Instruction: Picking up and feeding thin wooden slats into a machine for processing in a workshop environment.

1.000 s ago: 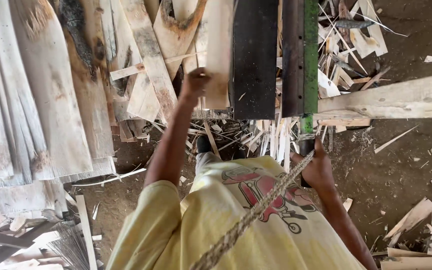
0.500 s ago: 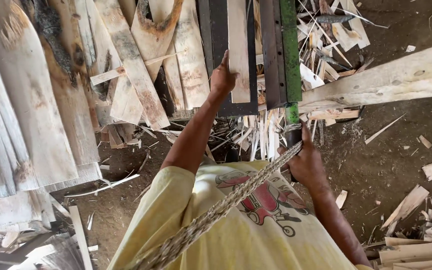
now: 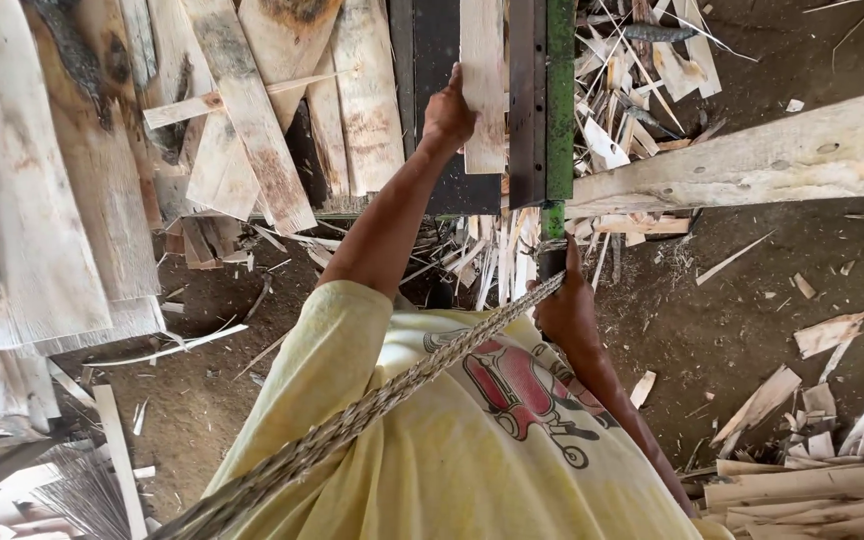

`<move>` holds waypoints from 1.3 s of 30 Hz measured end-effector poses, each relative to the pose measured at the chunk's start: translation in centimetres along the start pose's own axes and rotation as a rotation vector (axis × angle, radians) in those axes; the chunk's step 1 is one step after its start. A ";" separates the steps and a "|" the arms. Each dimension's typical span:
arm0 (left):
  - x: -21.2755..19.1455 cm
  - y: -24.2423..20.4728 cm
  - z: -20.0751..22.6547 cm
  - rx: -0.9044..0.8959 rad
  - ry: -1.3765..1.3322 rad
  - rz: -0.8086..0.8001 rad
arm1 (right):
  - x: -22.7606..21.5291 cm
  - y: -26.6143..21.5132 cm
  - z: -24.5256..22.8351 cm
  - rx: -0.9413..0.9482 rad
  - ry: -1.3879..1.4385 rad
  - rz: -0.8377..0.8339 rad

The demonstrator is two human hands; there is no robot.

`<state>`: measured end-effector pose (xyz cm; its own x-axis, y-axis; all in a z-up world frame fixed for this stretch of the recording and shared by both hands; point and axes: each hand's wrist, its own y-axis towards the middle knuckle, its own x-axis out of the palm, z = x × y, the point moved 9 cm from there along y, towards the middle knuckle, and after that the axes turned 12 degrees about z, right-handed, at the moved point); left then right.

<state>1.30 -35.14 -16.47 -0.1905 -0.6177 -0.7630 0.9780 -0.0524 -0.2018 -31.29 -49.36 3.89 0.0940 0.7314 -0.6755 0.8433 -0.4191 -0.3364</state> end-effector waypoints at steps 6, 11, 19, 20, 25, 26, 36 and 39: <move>-1.3 0.1 1.0 -0.097 -0.098 0.001 | 1.5 0.8 1.8 -0.020 0.018 0.002; -0.9 -0.6 1.1 -0.133 0.004 -0.065 | 2.7 1.5 3.8 -0.086 0.032 0.030; 1.9 0.8 -0.8 -0.031 0.071 -0.026 | -1.2 -0.1 0.9 -0.092 -0.117 0.021; 2.3 0.1 -0.6 -0.006 0.095 -0.064 | -2.2 -0.8 0.0 -0.127 -0.146 0.050; 2.5 2.4 -0.7 0.092 0.023 0.092 | 0.4 2.9 2.2 -0.146 -0.104 0.042; 1.9 2.0 -0.1 0.107 0.064 0.139 | 1.6 3.4 3.5 -0.150 -0.094 0.036; -2.7 -1.6 1.2 -0.067 -0.321 0.145 | 5.9 3.5 7.3 -0.181 0.019 0.077; 0.0 -2.5 -0.6 0.107 -0.240 0.418 | 5.1 2.7 6.7 -0.198 0.057 0.083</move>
<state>-1.18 -34.52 -16.37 0.2326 -0.7656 -0.5998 0.9722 0.1659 0.1653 -32.09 -50.42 -4.84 0.1928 0.7302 -0.6555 0.9184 -0.3696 -0.1416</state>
